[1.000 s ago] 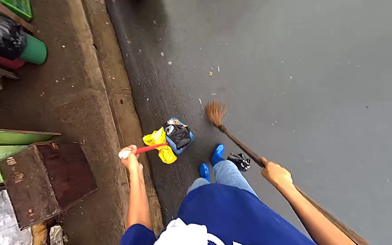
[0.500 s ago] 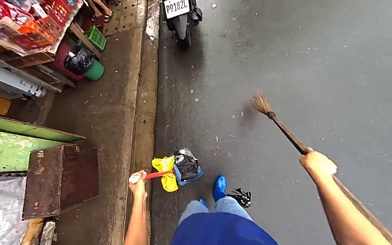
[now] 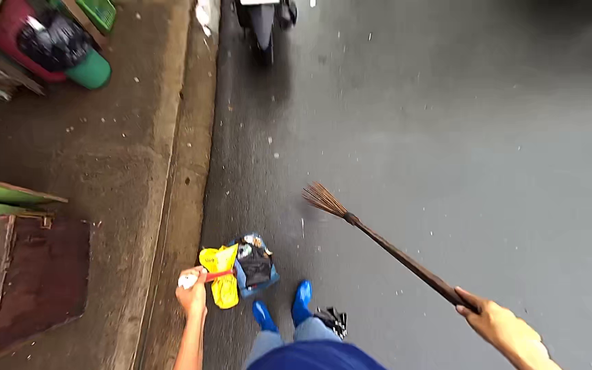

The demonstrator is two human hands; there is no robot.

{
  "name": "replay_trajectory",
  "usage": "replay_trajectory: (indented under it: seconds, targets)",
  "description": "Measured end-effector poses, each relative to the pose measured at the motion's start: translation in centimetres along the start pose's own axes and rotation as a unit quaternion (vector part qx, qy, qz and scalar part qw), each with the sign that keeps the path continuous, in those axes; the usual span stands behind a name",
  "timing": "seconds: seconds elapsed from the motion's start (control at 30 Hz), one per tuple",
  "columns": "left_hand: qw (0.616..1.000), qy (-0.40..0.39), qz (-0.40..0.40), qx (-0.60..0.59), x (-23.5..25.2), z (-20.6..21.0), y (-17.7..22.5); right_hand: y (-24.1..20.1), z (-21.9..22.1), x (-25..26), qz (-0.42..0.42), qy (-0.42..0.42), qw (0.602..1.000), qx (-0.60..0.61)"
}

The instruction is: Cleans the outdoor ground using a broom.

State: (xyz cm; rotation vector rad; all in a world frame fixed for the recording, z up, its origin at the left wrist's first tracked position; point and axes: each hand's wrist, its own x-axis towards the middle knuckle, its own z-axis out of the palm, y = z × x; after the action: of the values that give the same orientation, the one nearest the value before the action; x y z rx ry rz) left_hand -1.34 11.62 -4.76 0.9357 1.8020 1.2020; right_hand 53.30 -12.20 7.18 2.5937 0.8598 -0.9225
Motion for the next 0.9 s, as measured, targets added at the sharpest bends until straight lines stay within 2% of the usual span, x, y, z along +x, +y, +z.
replay_trajectory:
  seconds: [0.1, 0.17, 0.23, 0.33, 0.43, 0.5, 0.6, 0.7, 0.8, 0.9]
  targets:
    - [1.0, 0.004, 0.026, -0.007, 0.7, 0.2, 0.5, -5.5, 3.0, 5.0, 0.042, 0.067, 0.997, 0.002]
    - [1.0, 0.0, 0.015, 0.001, 0.2, 0.2, 1.2, -9.1, 3.4, 6.2, 0.035, 0.041, 0.997, -0.053]
    - [1.0, 0.006, 0.003, 0.008, -0.1, -0.2, 1.4, -10.0, 2.4, 4.5, -0.005, -0.019, 0.991, -0.13]
    - [1.0, 0.006, -0.004, 0.002, 0.2, -0.6, 0.8, -6.6, -1.2, 0.6, -0.03, -0.018, 0.993, -0.114]
    - [1.0, -0.007, 0.008, 0.004, 0.3, -0.7, -0.5, -4.9, -3.3, -2.8, 0.0, -0.001, 0.997, -0.077]
    - [1.0, -0.018, 0.024, 0.006, 0.5, -0.8, -1.3, -6.6, -2.1, -3.9, 0.023, 0.01, 0.997, -0.079]
    - [0.999, -0.024, 0.034, 0.007, 0.6, -0.7, -1.7, -11.2, 2.7, -2.0, 0.046, 0.011, 0.995, -0.094]
    - [1.0, -0.015, 0.023, 0.012, 0.0, -0.3, -1.3, -12.4, 5.5, -0.3, -0.009, -0.031, 0.982, -0.185]
    - [1.0, -0.009, 0.022, 0.015, 0.3, -0.7, -1.2, -9.8, 2.1, -2.6, -0.051, -0.029, 0.981, -0.183]
    - [0.999, -0.011, 0.03, 0.031, 0.2, -1.0, -1.6, -7.7, -1.0, -4.7, -0.033, -0.003, 0.991, -0.129]
